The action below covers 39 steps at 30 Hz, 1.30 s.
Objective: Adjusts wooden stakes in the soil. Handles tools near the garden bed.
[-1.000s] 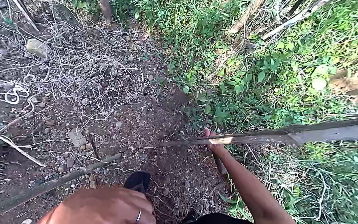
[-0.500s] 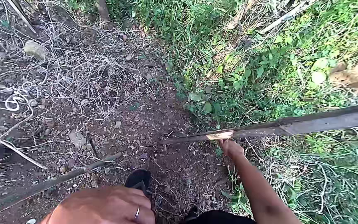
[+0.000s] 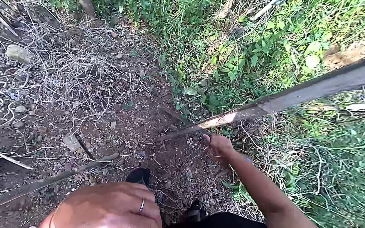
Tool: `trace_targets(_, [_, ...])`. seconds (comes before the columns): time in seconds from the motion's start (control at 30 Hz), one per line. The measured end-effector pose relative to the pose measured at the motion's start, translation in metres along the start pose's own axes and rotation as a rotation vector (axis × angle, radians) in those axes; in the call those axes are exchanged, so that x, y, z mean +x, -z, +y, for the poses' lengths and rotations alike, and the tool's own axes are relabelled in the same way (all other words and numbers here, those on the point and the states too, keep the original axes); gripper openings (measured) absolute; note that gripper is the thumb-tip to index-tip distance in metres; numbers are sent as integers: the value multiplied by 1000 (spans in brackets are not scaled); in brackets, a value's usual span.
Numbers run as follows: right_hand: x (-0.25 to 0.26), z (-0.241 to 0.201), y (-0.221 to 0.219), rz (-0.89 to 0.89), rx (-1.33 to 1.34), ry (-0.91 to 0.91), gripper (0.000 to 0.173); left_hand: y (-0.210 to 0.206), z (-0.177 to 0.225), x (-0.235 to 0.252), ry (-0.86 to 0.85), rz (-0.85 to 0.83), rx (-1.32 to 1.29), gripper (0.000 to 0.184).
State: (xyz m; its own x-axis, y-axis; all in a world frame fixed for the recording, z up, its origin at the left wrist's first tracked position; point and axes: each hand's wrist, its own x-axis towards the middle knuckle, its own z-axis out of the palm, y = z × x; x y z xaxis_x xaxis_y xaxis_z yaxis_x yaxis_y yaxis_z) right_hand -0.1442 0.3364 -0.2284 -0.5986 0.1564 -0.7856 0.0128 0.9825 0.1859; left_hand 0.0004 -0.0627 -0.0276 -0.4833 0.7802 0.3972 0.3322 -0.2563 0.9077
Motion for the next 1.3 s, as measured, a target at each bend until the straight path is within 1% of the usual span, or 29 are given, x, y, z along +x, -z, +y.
trace_targets(0.03, [9,13,8,-13,59,-68,78,-2,1,2,5,-6,8,52])
trace_targets(0.1, [21,35,31,26,165,-155,79,-2,3,4,14,-5,27,49])
trace_targets(0.13, [25,39,36,32,218,-165,79,-2,5,2,24,4,31,48])
trace_targets(0.17, [27,40,32,22,282,-163,79,-3,7,-2,35,12,23,48])
trace_targets(0.23, [29,29,12,-30,503,-141,76,1,8,-6,46,3,-4,48])
trace_targets(0.27, [25,20,0,-76,690,-122,73,3,7,-6,49,-6,-23,48])
trace_targets(0.33, [2,-6,-25,-255,1061,-100,66,4,4,-6,54,-13,-60,48])
trace_targets(0.37, [-13,-22,-35,-338,1152,-83,66,4,3,-5,59,-20,-71,48])
trace_targets(0.4, [-28,-38,-39,-398,1178,-51,66,5,2,-4,59,-29,-73,47])
trace_targets(0.43, [-42,-53,-39,-421,1162,-11,65,7,-1,-1,56,-40,-72,47])
trace_targets(0.47, [-53,-65,-35,-408,1092,45,64,8,-3,2,53,-49,-67,47])
trace_targets(0.5, [-59,-74,-29,-349,951,123,64,8,-5,4,48,-54,-65,47])
trace_targets(0.53, [-61,-79,-22,-258,747,220,67,7,-6,6,46,-53,-58,47])
trace_targets(0.6, [-50,-80,-4,-83,358,371,70,6,-7,8,46,-46,-47,48])
trace_targets(0.67, [-27,-69,8,45,85,377,70,6,-6,10,58,-50,-23,49])
trace_targets(0.7, [-11,-56,11,79,13,332,70,6,-5,10,67,-50,-9,49])
trace_targets(0.73, [8,-39,10,87,-1,249,71,6,-3,9,79,-47,0,48])
trace_targets(0.8, [36,-6,5,23,106,19,78,6,3,2,103,-23,-5,49])
trace_targets(0.83, [43,4,4,9,163,-45,79,8,6,-1,114,-12,-16,49])
trace_targets(0.87, [44,8,4,-9,218,-61,79,10,7,-5,122,-3,-30,49])
trace_targets(0.93, [36,4,-14,-62,368,-16,78,11,8,-10,134,8,-79,50])
trace_targets(1.0, [22,-16,-33,-72,499,45,83,14,4,-6,124,-23,-99,50])
trace_targets(1.07, [0,-40,-36,-76,447,147,81,15,-2,1,105,-57,-84,50])
trace_targets(1.17, [-23,-62,-23,-6,197,276,75,15,-9,12,86,-88,-52,49])
trace_targets(1.23, [-16,-51,-10,31,109,255,73,12,-10,14,75,-86,-33,47])
trace_targets(1.3, [7,-18,0,21,111,96,75,9,-7,13,73,-75,-13,46])
